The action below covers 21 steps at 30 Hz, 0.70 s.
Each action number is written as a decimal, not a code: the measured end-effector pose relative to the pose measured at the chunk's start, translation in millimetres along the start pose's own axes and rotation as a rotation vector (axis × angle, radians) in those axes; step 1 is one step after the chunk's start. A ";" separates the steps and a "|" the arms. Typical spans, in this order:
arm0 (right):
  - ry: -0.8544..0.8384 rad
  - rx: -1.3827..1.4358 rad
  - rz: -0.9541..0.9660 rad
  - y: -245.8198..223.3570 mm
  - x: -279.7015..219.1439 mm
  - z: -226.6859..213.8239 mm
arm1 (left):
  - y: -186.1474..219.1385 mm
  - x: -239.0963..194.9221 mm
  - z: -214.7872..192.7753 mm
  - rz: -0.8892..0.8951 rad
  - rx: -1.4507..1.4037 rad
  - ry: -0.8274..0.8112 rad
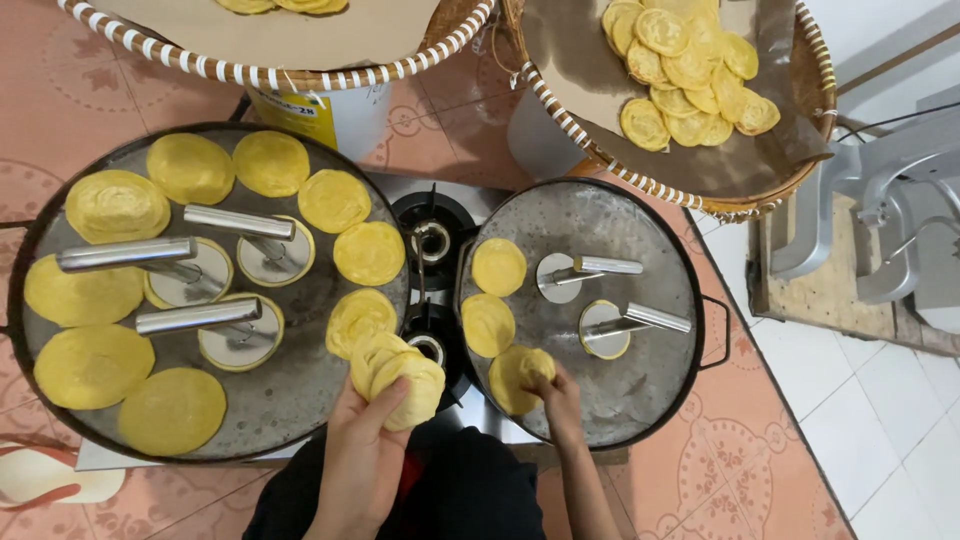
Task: Preparing and cooking small circular pastries on a large flat griddle.
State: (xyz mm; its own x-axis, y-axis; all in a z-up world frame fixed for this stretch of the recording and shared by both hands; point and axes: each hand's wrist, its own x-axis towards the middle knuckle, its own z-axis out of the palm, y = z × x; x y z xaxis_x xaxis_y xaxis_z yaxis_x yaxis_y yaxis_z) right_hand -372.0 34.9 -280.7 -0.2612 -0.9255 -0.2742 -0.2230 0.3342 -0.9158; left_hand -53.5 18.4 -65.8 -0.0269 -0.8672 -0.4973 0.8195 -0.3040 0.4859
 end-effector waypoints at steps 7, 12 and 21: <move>0.149 0.201 0.017 -25.0 34.9 -23.5 | -1.9 1.4 -2.9 -0.116 0.030 0.017; 0.247 -0.796 -0.638 -10.5 68.4 -4.9 | -6.6 4.0 -5.1 -0.096 -0.062 0.090; 0.263 -1.054 -0.789 -161.6 131.0 -75.6 | -7.0 9.7 -5.0 -0.145 -0.042 0.084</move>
State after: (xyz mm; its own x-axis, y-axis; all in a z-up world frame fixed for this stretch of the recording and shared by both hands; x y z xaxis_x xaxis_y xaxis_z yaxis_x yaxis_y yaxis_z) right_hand -441.2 -127.0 -146.5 0.1267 -0.9114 0.3916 -0.9774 -0.1821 -0.1076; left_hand -56.6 14.2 -77.6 -0.0999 -0.7791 -0.6189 0.8335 -0.4052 0.3756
